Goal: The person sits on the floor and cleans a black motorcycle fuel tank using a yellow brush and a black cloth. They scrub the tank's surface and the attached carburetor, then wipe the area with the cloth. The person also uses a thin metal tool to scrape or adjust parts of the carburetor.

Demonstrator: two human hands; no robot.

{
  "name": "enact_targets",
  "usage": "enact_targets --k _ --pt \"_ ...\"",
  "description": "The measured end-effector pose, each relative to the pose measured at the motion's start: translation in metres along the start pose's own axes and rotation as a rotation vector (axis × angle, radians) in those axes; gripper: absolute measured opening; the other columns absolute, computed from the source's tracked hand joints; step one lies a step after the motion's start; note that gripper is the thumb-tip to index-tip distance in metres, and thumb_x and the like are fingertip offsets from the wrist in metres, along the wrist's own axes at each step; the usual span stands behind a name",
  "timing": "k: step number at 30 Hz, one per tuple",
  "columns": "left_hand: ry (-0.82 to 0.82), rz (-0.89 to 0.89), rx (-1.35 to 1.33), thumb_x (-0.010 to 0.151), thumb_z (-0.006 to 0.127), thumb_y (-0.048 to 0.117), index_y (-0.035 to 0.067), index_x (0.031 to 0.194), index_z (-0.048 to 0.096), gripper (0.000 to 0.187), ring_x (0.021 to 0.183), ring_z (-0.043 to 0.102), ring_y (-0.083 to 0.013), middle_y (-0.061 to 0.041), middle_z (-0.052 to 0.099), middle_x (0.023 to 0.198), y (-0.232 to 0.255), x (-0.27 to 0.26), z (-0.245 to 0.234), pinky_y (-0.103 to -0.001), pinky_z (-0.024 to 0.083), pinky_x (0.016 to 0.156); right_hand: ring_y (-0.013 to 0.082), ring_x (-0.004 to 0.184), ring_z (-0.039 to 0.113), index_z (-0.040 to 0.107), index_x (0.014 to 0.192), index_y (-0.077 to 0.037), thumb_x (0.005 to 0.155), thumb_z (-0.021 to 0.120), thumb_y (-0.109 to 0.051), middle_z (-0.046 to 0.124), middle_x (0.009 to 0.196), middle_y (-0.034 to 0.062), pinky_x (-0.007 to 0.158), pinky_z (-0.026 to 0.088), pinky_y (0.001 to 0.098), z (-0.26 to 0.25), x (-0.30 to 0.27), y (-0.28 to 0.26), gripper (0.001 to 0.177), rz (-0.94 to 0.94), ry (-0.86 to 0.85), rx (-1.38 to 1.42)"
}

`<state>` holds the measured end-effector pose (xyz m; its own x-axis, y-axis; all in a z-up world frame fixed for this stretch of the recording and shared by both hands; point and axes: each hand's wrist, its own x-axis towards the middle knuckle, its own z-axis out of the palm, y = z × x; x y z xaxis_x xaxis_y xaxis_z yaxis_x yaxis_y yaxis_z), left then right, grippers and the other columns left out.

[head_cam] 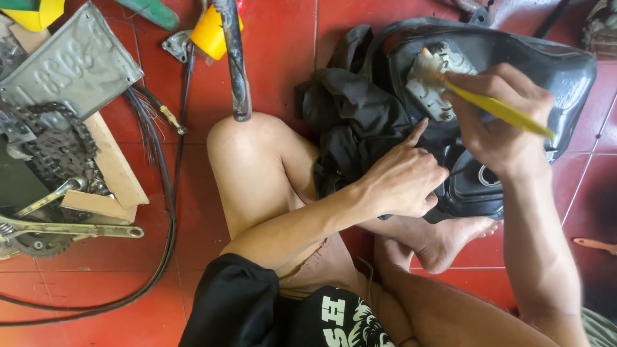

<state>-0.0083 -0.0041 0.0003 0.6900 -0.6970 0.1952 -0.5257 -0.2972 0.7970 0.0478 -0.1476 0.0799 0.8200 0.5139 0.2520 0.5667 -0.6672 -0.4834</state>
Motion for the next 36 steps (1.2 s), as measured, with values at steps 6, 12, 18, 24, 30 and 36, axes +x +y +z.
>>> enact_targets --k 6,12,18,24,30,36 --pt "0.042 0.015 0.017 0.063 0.070 0.011 0.003 0.056 0.069 0.011 0.042 0.062 -0.0297 -0.015 0.066 0.050 -0.001 0.001 0.005 -0.063 0.028 0.123 0.0242 0.068 0.050 0.079 0.119 0.015 0.099 0.083 0.023 0.066 0.097 0.0217 0.060 0.038 0.0344 0.006 -0.012 0.012 0.022 0.095 -0.003 0.015" --pt "0.052 0.030 0.103 0.066 0.071 0.015 0.004 0.056 0.072 0.014 0.045 0.065 -0.0292 -0.013 0.068 0.052 0.000 -0.001 0.015 -0.065 0.030 0.122 0.0277 0.077 0.056 0.072 0.115 0.017 0.094 0.076 0.020 0.069 0.101 0.0247 0.072 0.045 0.0376 0.011 -0.033 0.004 0.022 0.131 0.100 0.136" --pt "0.068 0.049 0.145 0.067 0.070 0.019 0.003 0.058 0.072 0.018 0.045 0.065 -0.0305 -0.016 0.067 0.052 -0.001 0.000 0.015 -0.067 0.031 0.121 0.0272 0.074 0.056 0.077 0.116 0.015 0.093 0.081 0.025 0.070 0.100 0.0237 0.067 0.044 0.0372 0.007 -0.035 -0.005 0.026 0.087 0.175 -0.067" --pt "0.086 0.056 0.162 0.066 0.073 0.024 0.003 0.060 0.073 0.022 0.045 0.066 -0.0320 -0.017 0.068 0.055 -0.001 0.000 0.013 -0.063 0.036 0.119 0.0240 0.072 0.053 0.074 0.110 0.012 0.093 0.077 0.020 0.064 0.095 0.0168 0.064 0.042 0.0347 -0.013 -0.030 -0.009 0.019 0.259 -0.047 -0.045" --pt "0.081 0.062 0.143 0.067 0.074 0.024 0.003 0.059 0.073 0.023 0.044 0.065 -0.0319 -0.016 0.068 0.054 -0.003 -0.002 0.013 -0.063 0.035 0.119 0.0252 0.073 0.053 0.074 0.108 0.011 0.093 0.076 0.021 0.064 0.094 0.0172 0.067 0.042 0.0371 -0.009 -0.029 -0.015 0.018 0.175 -0.001 -0.060" --pt "0.041 0.056 0.126 0.068 0.075 0.024 0.003 0.060 0.072 0.022 0.044 0.065 -0.0299 -0.015 0.069 0.055 -0.004 -0.001 0.011 -0.064 0.033 0.120 0.0235 0.070 0.054 0.076 0.110 0.009 0.095 0.083 0.015 0.068 0.097 0.0161 0.064 0.042 0.0358 -0.016 -0.035 -0.017 0.017 0.187 -0.008 -0.219"
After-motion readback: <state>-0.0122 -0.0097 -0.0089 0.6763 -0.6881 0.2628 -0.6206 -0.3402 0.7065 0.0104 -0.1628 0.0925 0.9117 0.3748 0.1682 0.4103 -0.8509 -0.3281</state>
